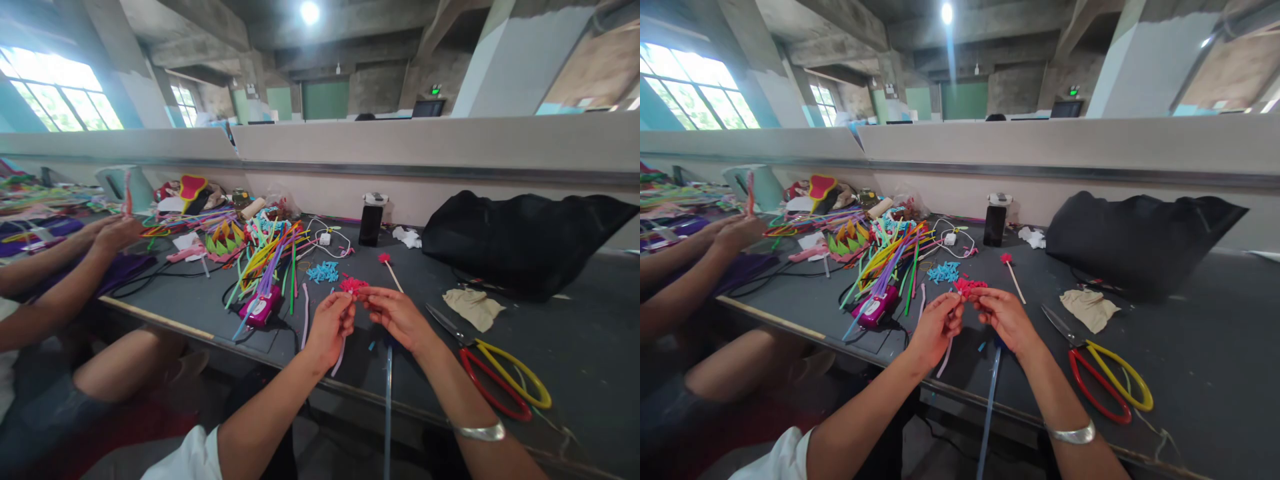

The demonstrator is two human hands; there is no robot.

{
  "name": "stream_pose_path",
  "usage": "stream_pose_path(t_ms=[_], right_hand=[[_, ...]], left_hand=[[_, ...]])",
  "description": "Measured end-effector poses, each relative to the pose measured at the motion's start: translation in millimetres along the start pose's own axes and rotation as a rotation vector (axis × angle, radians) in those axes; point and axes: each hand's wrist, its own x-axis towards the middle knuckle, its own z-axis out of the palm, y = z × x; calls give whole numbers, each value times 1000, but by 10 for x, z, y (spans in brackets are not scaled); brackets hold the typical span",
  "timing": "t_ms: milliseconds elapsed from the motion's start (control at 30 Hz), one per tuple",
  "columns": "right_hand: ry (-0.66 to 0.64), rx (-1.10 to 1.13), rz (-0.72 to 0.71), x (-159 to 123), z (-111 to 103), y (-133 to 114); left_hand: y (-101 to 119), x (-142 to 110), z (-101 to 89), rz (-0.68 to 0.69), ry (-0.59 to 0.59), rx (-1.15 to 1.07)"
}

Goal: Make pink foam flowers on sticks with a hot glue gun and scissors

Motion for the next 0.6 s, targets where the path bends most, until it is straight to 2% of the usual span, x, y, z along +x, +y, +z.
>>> stream_pose_path(t_ms=[367, 600], right_hand=[[-37, 18, -18, -55, 2, -99], [-4, -43, -40, -61, -25, -82]], left_hand=[[26, -9, -4, 4, -5, 1], [49, -6, -1, 4, -8, 10]])
